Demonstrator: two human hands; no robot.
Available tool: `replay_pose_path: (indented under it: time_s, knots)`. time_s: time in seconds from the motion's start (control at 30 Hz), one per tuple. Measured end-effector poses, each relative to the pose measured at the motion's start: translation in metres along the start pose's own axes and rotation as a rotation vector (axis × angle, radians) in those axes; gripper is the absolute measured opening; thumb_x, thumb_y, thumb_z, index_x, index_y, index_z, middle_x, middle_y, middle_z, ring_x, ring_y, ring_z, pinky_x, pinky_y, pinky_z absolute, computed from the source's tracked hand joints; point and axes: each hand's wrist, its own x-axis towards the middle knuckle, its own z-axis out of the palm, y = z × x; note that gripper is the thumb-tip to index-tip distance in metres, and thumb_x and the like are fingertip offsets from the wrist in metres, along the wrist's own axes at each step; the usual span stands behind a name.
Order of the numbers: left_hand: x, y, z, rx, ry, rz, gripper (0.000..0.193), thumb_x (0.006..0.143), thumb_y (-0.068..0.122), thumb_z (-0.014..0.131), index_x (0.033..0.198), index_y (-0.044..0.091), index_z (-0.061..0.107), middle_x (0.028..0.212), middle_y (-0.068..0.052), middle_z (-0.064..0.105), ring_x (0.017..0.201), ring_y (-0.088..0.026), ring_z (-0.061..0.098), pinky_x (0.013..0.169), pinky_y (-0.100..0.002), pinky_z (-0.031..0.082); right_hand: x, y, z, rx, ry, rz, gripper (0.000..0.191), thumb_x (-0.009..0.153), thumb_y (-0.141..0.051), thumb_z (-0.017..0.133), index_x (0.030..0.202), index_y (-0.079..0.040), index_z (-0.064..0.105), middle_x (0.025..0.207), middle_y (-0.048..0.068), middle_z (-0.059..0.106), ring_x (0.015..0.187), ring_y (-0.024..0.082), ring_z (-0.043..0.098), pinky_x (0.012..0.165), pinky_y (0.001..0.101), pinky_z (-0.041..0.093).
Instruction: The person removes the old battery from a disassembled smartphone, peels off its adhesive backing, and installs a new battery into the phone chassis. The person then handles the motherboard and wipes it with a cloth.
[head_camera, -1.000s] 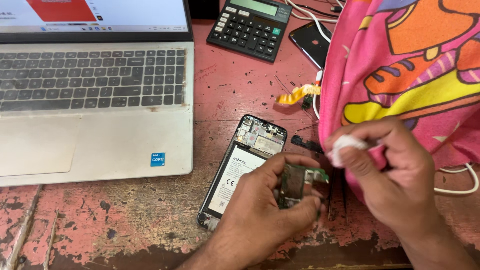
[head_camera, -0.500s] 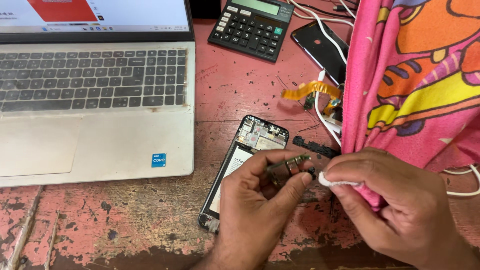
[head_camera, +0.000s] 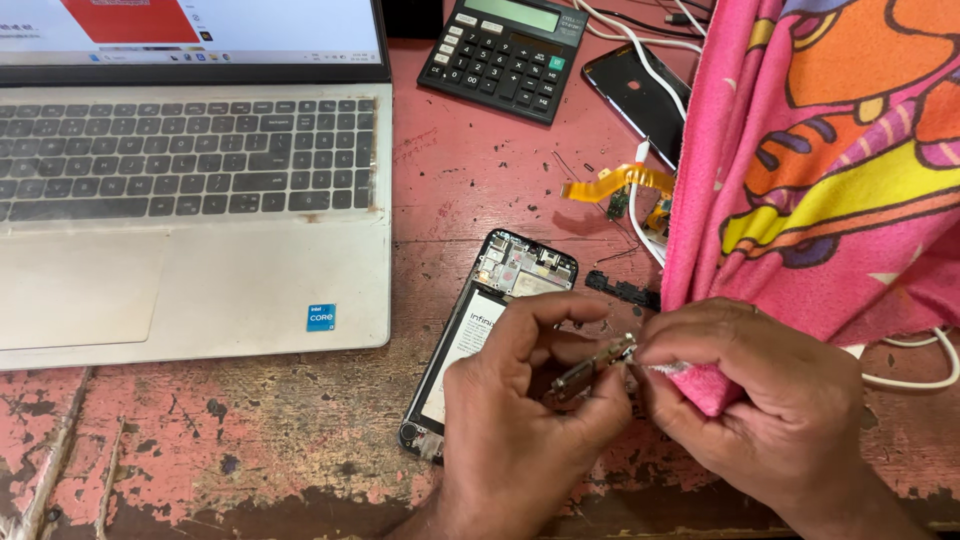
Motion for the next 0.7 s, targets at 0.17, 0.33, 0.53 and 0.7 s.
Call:
replay_pose_path:
  time_s: [0.17,0.33,0.53,0.7]
  knots:
    - [0.0,0.005,-0.004,0.158,-0.029,-0.053,0.057,0.082,0.006,0.077,0.133,0.006,0.051,0.086,-0.006,0.081,0.076,-0.009,0.08,0.067,-0.022,0.066,0.004,0.003,-0.005,-0.107,-0.075,-0.212,0.027,0.071,0.0,0.081,0.094,-0.004,0.068,0.09,0.009,0.072,0.086,0.022,0.074,0.077,0.0332,0.06]
    - [-0.001,0.004,-0.004,0.256,-0.047,0.014,0.062,0.084,0.007,0.077,0.137,0.006,0.045,0.083,-0.006,0.078,0.073,-0.011,0.081,0.064,-0.024,0.066,-0.003,0.009,-0.01,-0.245,-0.068,-0.366,0.027,0.072,0.0,0.082,0.094,-0.002,0.067,0.093,0.013,0.071,0.084,0.03,0.072,0.074,0.0404,0.058]
    - [0.0,0.0,-0.008,0.326,-0.096,0.167,0.068,0.083,0.006,0.078,0.14,0.005,0.041,0.086,-0.006,0.078,0.076,-0.015,0.081,0.066,-0.027,0.066,-0.016,0.014,-0.005,-0.053,-0.111,0.271,0.029,0.074,-0.01,0.089,0.098,-0.013,0.074,0.079,-0.002,0.077,0.066,0.01,0.069,0.057,0.0244,0.056]
    - [0.002,0.002,-0.012,0.384,-0.183,0.185,0.07,0.083,0.005,0.078,0.141,0.001,0.039,0.084,-0.007,0.075,0.075,-0.017,0.078,0.066,-0.029,0.064,-0.006,0.011,-0.012,-0.228,-0.152,-0.282,0.025,0.068,-0.005,0.077,0.09,-0.005,0.064,0.098,0.014,0.074,0.078,0.025,0.07,0.068,0.0363,0.057]
